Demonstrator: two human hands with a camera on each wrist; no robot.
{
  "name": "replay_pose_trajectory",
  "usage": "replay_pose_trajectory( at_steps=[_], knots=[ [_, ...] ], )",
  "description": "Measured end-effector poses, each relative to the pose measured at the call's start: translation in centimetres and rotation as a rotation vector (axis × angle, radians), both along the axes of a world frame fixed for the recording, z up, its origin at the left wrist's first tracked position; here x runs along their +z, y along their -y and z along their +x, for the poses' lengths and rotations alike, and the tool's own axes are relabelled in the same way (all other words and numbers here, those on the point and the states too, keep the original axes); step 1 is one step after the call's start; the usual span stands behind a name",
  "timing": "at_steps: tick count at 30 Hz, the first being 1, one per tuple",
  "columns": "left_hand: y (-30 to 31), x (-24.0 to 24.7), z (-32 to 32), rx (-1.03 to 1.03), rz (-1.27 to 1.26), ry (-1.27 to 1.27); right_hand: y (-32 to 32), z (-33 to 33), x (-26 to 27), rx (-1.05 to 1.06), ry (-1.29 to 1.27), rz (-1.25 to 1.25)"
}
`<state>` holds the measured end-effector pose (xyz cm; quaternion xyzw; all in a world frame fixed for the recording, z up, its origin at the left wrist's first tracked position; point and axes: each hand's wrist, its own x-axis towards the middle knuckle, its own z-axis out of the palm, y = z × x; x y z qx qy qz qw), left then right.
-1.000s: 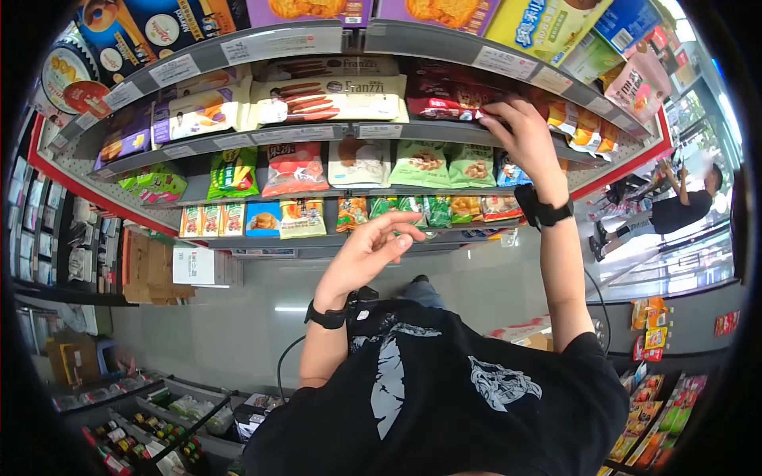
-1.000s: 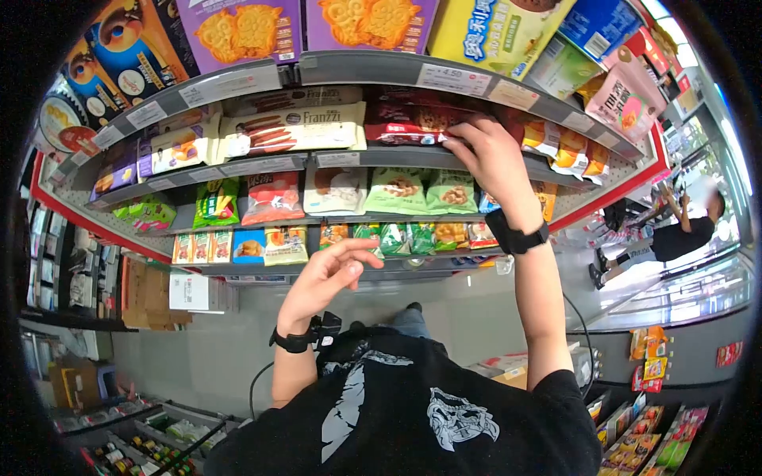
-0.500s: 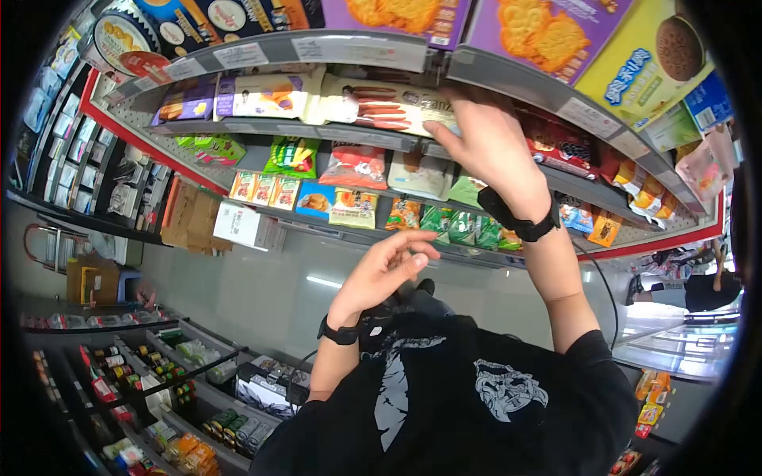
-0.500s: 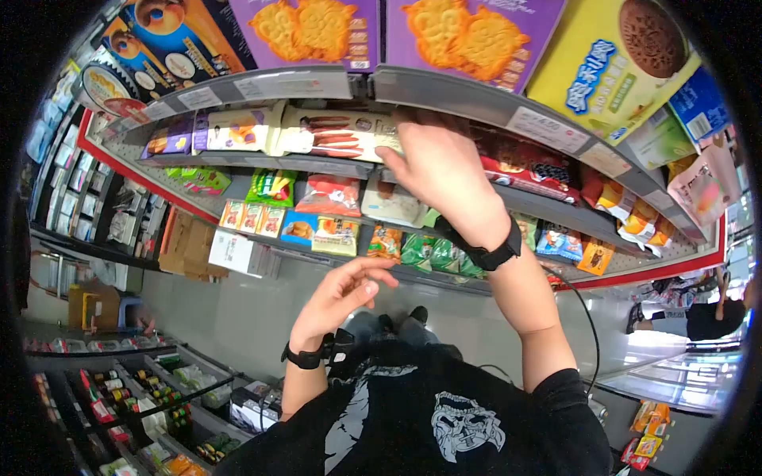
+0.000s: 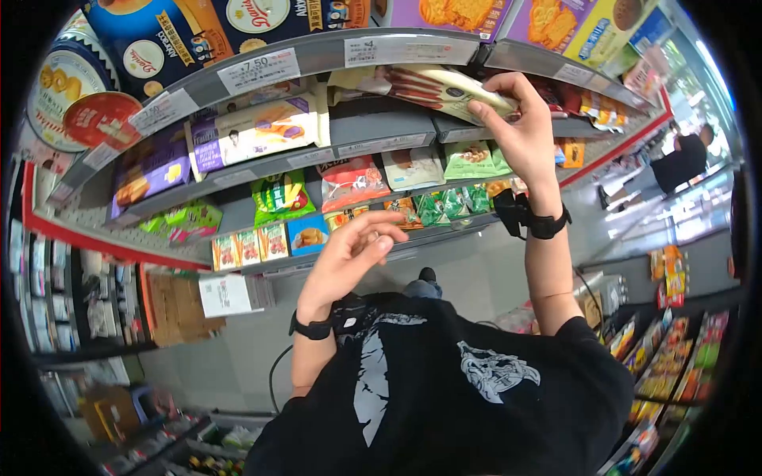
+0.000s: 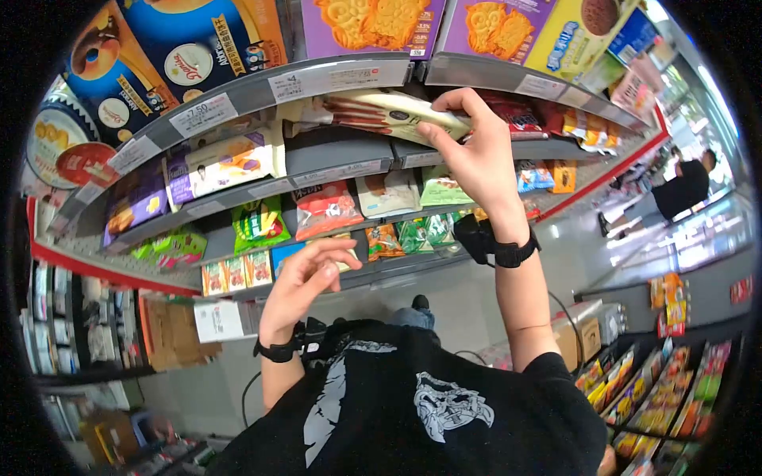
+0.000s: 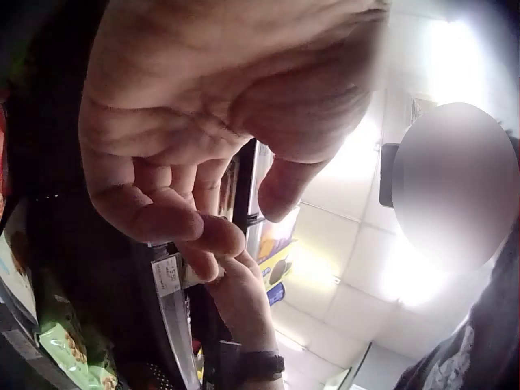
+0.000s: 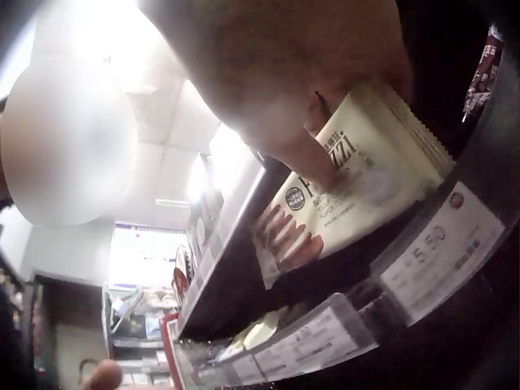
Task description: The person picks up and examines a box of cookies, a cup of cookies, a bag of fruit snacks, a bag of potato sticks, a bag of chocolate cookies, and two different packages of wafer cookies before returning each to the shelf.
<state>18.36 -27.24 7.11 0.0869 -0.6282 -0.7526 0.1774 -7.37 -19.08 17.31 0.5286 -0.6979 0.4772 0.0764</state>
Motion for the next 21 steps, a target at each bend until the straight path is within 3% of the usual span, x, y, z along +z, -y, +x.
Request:
replay_pose_trajectory(
  at_steps=[2, 5, 8, 13, 14, 16, 17, 18, 20, 21],
  knots=[
    [1.5, -0.4, 0.9, -0.059, 0.038, 0.007, -0.7, 0.9, -0.6, 0.056, -0.017, -0.114],
    [2.3, 0.1, 1.6, -0.101, 0.08, -0.008, -2.0, 4.6, -0.9, -0.025, -0.023, -0.021],
    [3.3, -0.1, 2.2, -0.159, 0.116, -0.021, -4.0, 8.3, -2.5, 0.029, 0.442, -0.024],
    [2.5, -1.4, 2.1, -0.127, 0.268, -0.347, -6.2, 14.8, -8.7, 0.496, 1.547, -0.088],
    [2.4, -1.0, 2.0, -0.129, 0.276, -0.375, -5.9, 15.7, -10.6, 0.661, 1.672, -0.111],
    [2.2, -1.1, 2.5, -0.093, 0.335, -0.323, -6.0, 18.6, -11.1, 0.644, 1.852, -0.04],
    [2.0, -1.2, 3.0, -0.04, 0.39, -0.248, -5.6, 20.2, -10.5, 0.559, 1.798, 0.037],
    [1.9, -1.3, 3.3, -0.019, 0.39, -0.215, -5.5, 21.4, -10.6, 0.187, 1.532, 0.202],
    [2.7, -1.3, 3.9, -0.071, 0.425, -0.106, -5.4, 20.6, -13.3, 0.292, 1.284, 0.104],
    [2.9, -1.6, 4.1, -0.096, 0.422, -0.076, -5.3, 20.3, -12.5, 0.31, 1.316, 0.019]
  ],
)
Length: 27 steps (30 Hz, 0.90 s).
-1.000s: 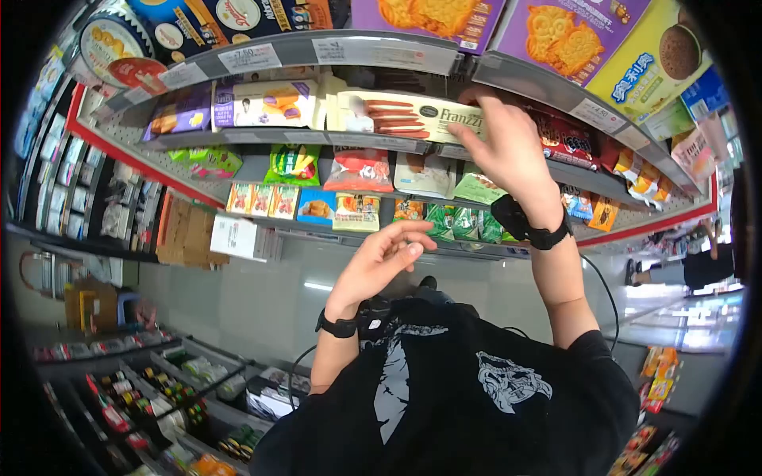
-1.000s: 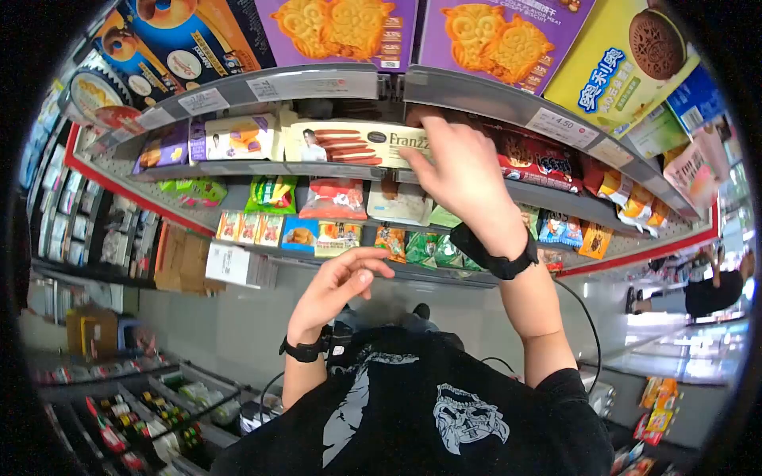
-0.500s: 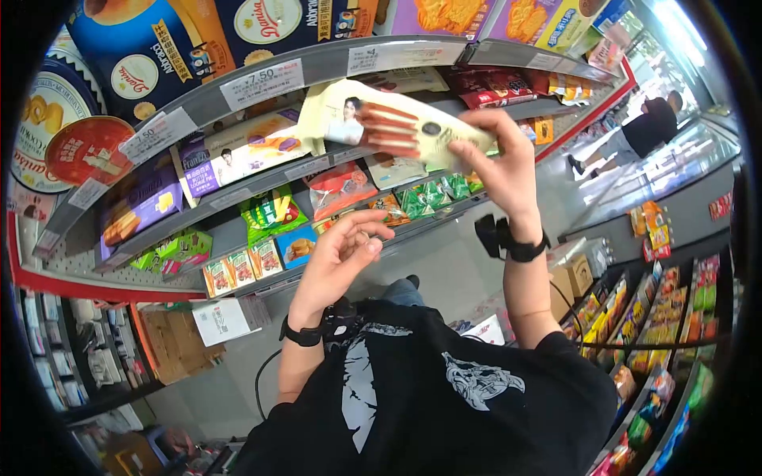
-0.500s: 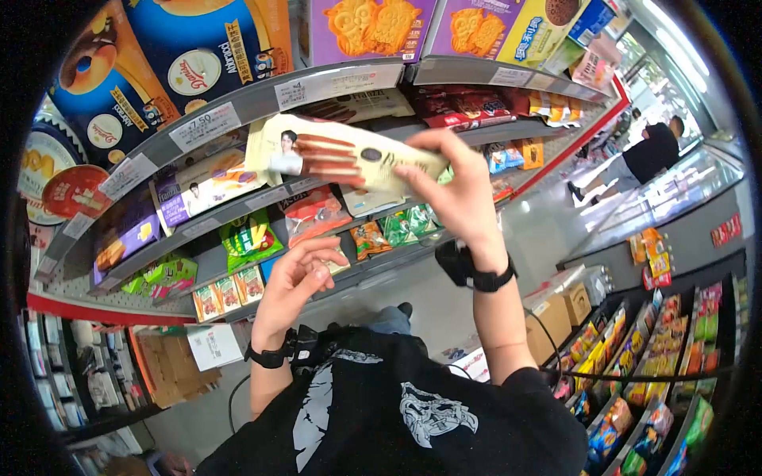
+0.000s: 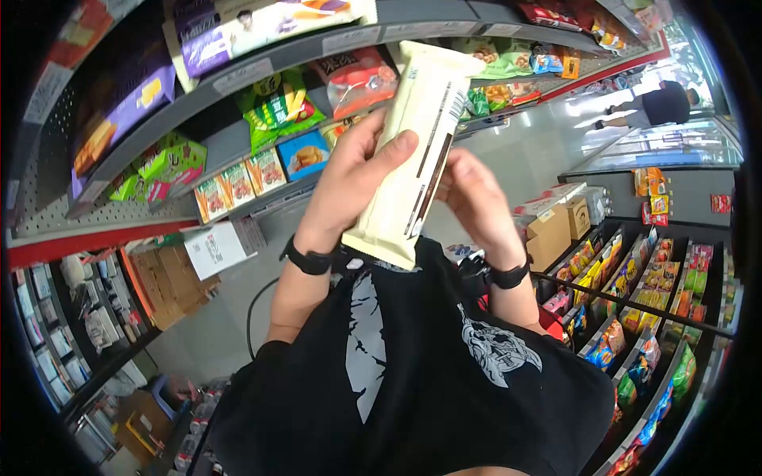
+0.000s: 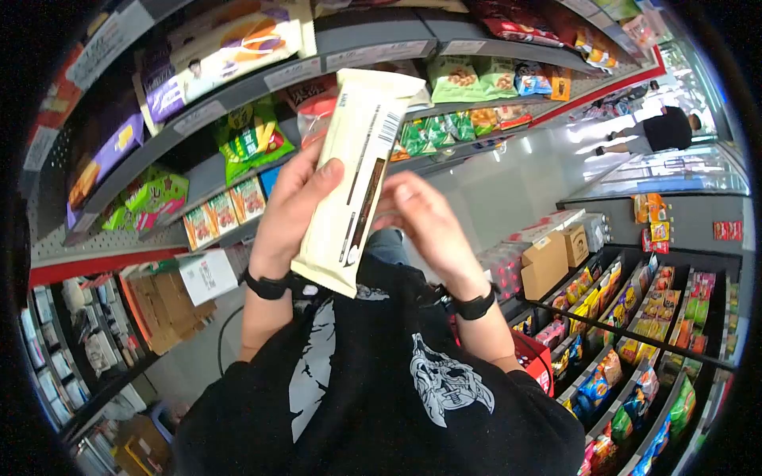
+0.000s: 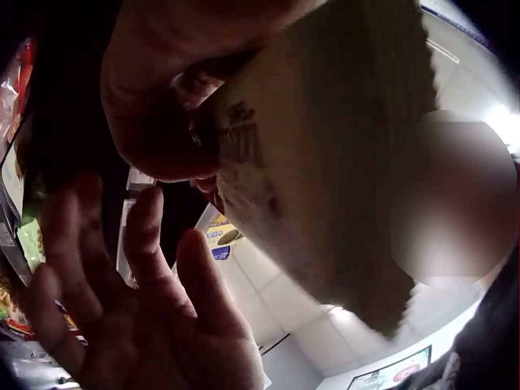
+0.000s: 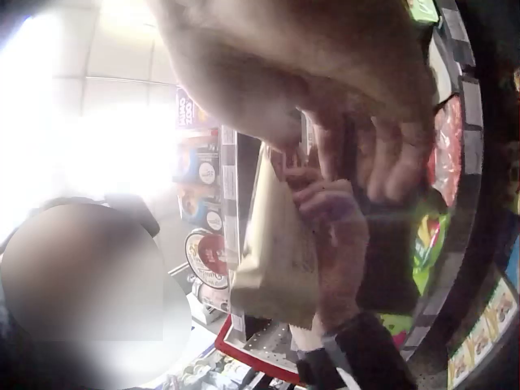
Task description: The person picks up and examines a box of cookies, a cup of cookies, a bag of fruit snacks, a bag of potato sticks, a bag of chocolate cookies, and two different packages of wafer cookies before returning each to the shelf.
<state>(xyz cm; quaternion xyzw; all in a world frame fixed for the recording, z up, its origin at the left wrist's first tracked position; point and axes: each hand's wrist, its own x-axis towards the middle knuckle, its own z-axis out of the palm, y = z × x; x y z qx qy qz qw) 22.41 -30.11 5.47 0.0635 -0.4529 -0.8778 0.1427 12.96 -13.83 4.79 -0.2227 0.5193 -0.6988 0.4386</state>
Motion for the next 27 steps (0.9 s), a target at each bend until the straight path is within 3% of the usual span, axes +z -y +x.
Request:
replay_pose_trajectory(
  at_steps=[1, 3, 7, 17, 19, 21, 23, 27],
  knots=[
    [0.3, -0.1, 0.3, 0.01, 0.013, 0.012, -0.2, -0.5, 0.5, 0.015, -0.001, -0.057],
    [1.4, 0.0, 0.9, -0.175, -0.109, 0.064, -0.1, -1.1, 1.1, 0.03, -0.017, -0.087],
    [2.4, -0.3, 1.4, -0.362, -0.07, 0.031, 0.6, 0.1, 2.0, -0.008, -0.066, -0.065],
    [2.8, -0.7, 1.4, -0.378, 0.055, -0.016, 0.6, 0.8, 2.0, 0.089, -0.007, -0.145],
    [2.2, -0.6, 1.1, -0.23, 0.12, -0.129, 1.2, 0.6, 1.5, 0.059, -0.086, -0.186],
    [1.7, 0.4, 0.8, 0.041, -0.031, -0.123, 1.3, 0.5, 1.5, 0.017, -0.165, -0.23],
    [0.3, 1.1, 0.8, 0.226, 0.063, -0.136, 0.7, 0.1, 2.0, 0.007, -0.251, -0.102],
    [-0.8, 1.1, 1.3, 0.294, 0.157, -0.223, -0.4, -2.0, 2.4, 0.065, -0.096, -0.116]
  ],
)
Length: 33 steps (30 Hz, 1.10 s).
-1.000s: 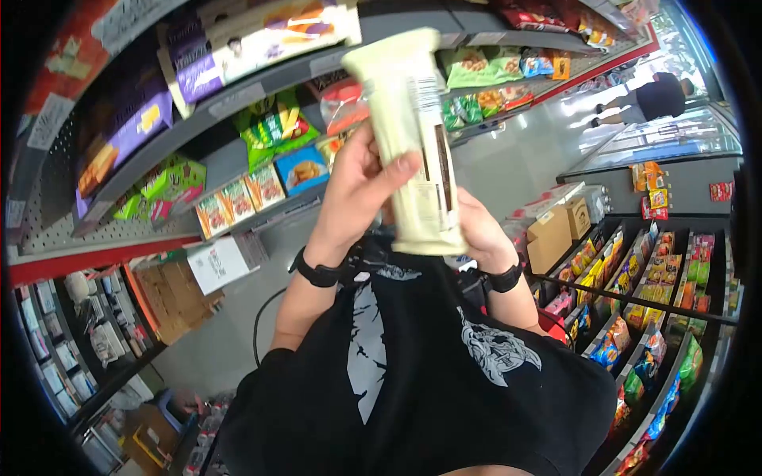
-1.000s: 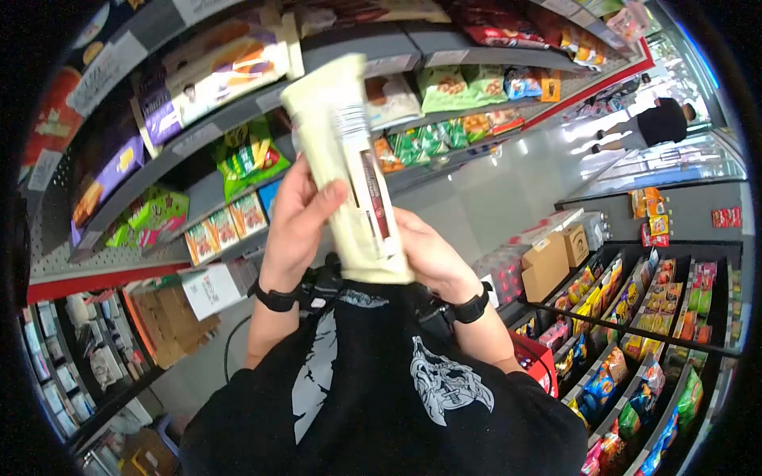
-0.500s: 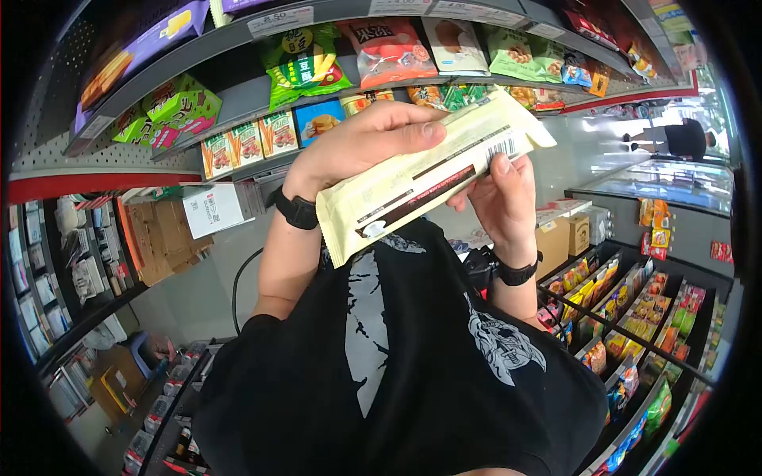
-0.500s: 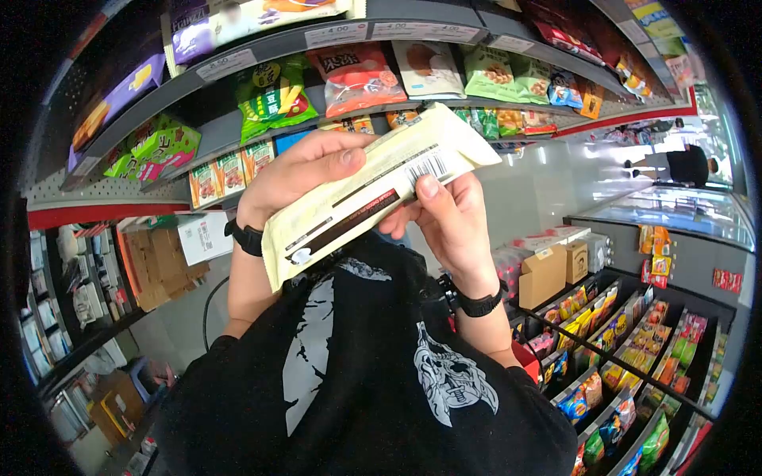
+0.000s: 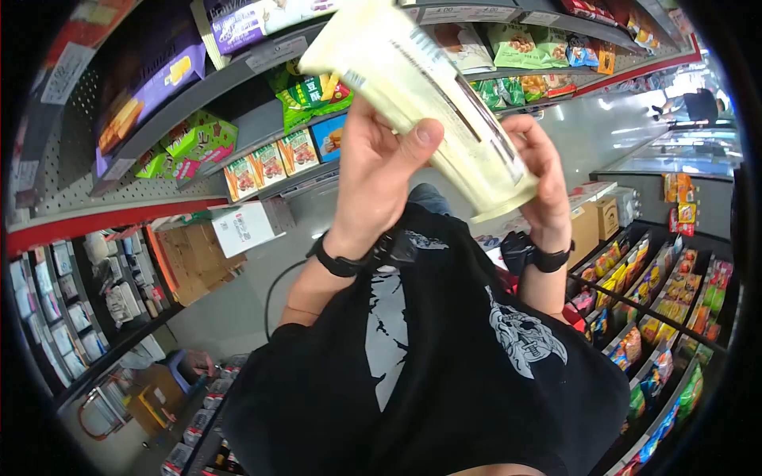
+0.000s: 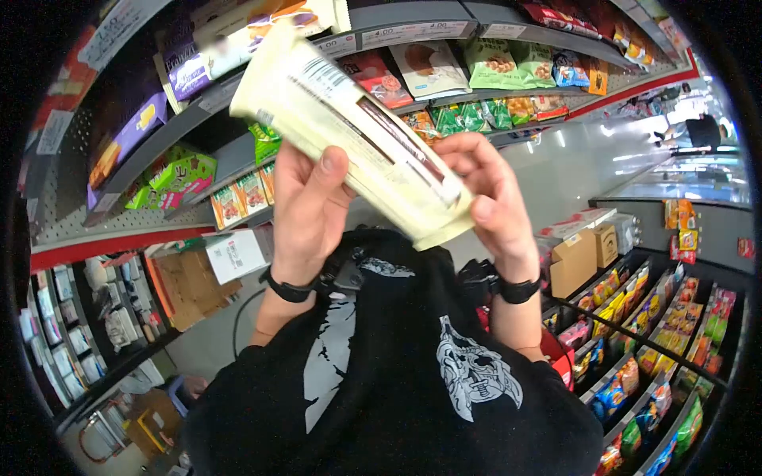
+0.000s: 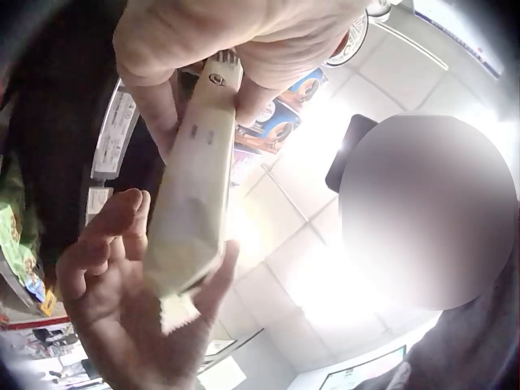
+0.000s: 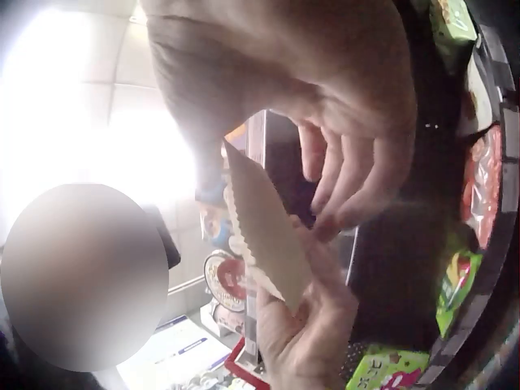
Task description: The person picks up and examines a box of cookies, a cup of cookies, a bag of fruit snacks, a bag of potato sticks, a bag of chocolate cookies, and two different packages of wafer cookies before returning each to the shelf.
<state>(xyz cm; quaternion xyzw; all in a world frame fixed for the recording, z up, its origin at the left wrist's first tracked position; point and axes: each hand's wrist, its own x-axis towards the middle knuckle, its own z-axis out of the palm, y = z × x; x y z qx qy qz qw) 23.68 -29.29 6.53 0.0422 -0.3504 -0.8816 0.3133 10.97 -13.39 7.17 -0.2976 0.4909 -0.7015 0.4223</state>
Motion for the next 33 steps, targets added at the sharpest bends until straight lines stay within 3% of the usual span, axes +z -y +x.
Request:
replay_pose_trajectory(
  at_steps=[2, 4, 12, 22, 33],
  knots=[
    [-0.5, -0.4, 0.1, 0.025, 0.032, -0.029, -0.4, -0.4, -0.2, -0.043, -0.077, -0.072],
    [-0.8, -1.4, 0.2, 0.064, -0.1, -0.034, -0.2, -0.1, 1.0, -0.129, -0.122, 0.021],
    [-0.9, -1.6, 0.9, -0.09, 0.028, 0.035, 0.6, 0.4, 2.0, -0.31, 0.027, -0.144],
    [-0.1, -1.7, 2.0, -0.08, 0.012, 0.01, 0.7, 0.6, 1.0, -0.216, 0.09, -0.144],
    [0.0, -1.3, 2.4, -0.047, -0.096, 0.011, 1.2, 0.3, 0.8, -0.254, -0.03, -0.144]
  ],
)
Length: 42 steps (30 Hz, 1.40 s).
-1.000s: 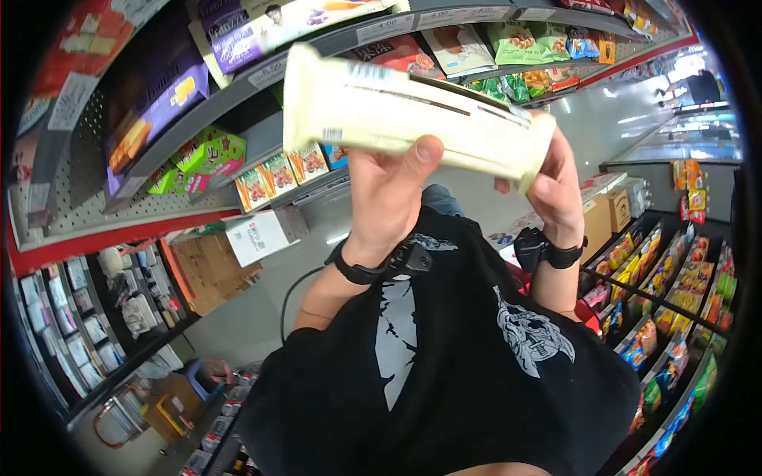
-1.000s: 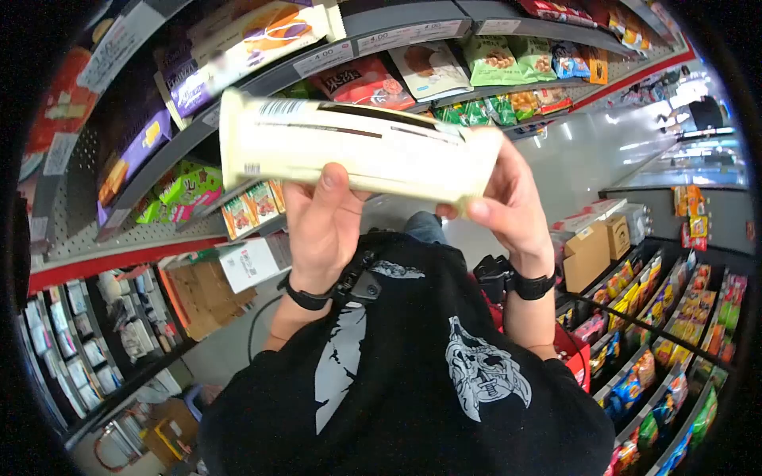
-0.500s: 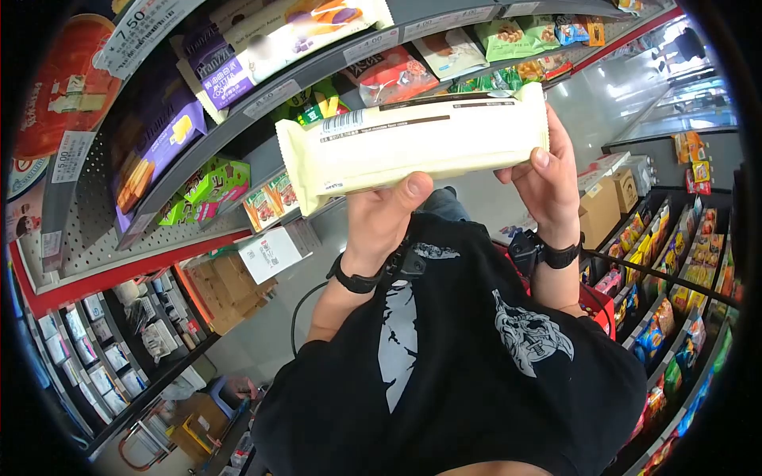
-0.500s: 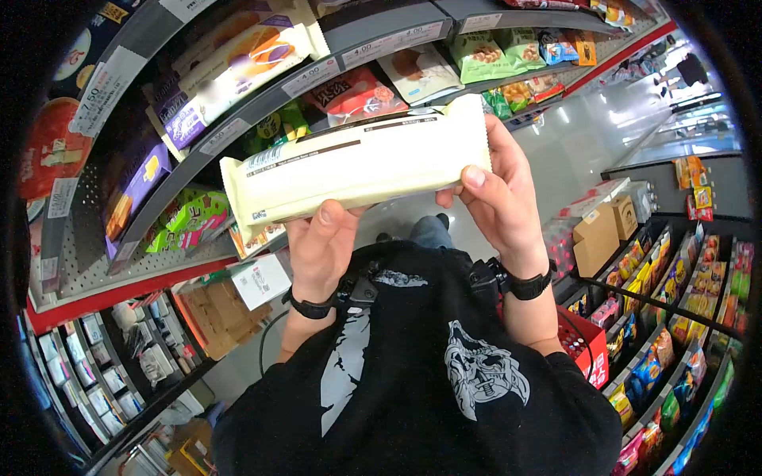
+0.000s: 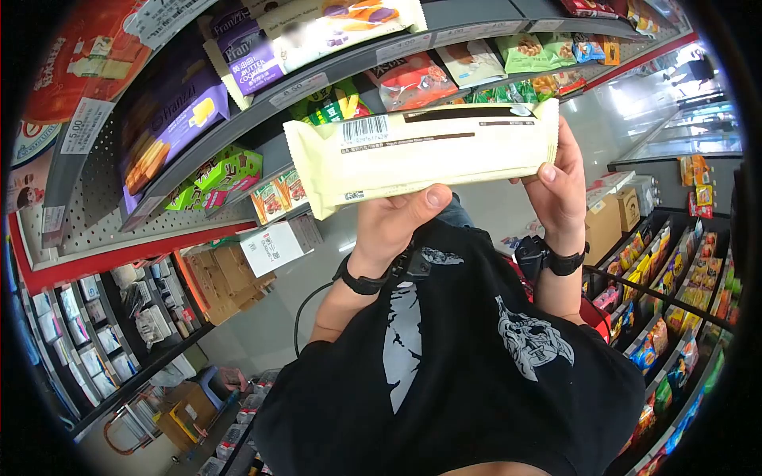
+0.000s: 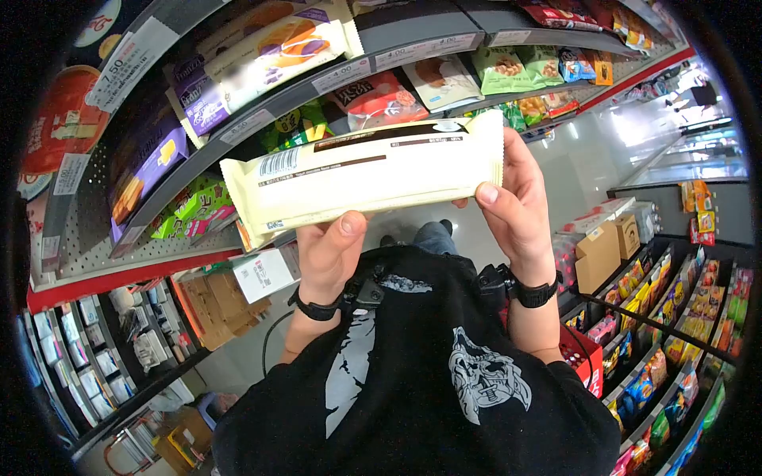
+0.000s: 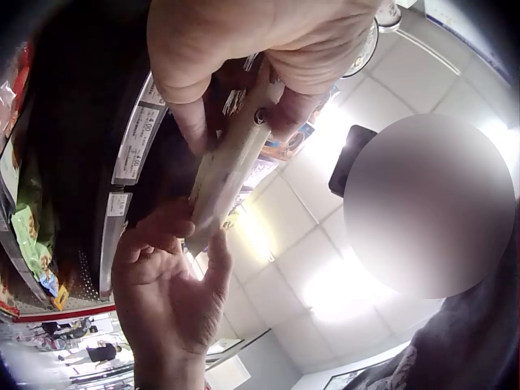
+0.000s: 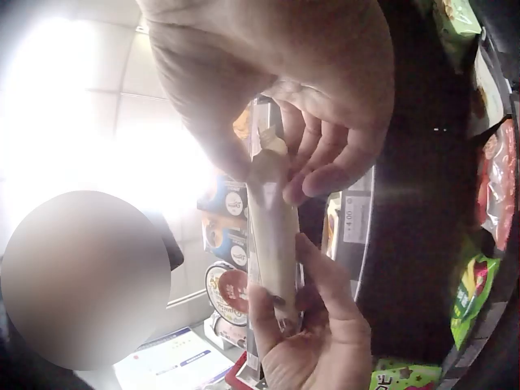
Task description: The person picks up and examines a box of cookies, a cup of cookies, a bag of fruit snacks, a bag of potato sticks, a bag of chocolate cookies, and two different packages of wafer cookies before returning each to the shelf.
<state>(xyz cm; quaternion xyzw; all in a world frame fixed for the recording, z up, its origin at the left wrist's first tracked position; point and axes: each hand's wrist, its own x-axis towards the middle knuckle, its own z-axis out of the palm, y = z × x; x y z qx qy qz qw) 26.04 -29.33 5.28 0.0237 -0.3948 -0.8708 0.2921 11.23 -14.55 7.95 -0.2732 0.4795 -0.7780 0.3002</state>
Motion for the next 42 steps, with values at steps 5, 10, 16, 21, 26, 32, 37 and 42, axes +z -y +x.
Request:
replay_pose_trajectory(
  at_steps=[5, 10, 16, 21, 26, 32, 37, 42],
  knots=[
    [-0.4, 0.6, 0.2, 0.027, -0.114, 0.057, -1.1, -0.7, -0.6, 0.01, 0.023, 0.035],
    [0.3, -0.3, 0.7, -0.061, -0.187, 0.162, -1.2, -0.9, -0.9, 0.007, 0.047, 0.014],
    [-0.5, 0.5, 0.1, -0.028, -0.163, 0.104, -1.8, -1.0, -0.7, 0.004, 0.072, -0.003],
    [-0.7, 0.6, 0.3, -0.062, -0.148, 0.117, -1.9, -0.7, -0.9, -0.016, 0.063, -0.048],
    [-1.0, 0.2, 0.5, -0.076, -0.141, 0.119, -2.3, -0.5, -0.8, -0.022, 0.071, -0.053],
    [-0.9, 0.3, 0.0, -0.066, -0.154, 0.1, -2.2, 0.0, -1.0, 0.02, 0.079, -0.136],
    [-0.2, -0.3, -2.0, 0.013, -0.09, -0.344, -0.7, 1.0, 0.6, 0.148, 0.115, -0.237],
    [0.4, -1.6, -1.8, -0.038, -0.136, -0.355, -0.3, 2.4, 0.7, -0.046, -0.079, -0.01]
  ],
)
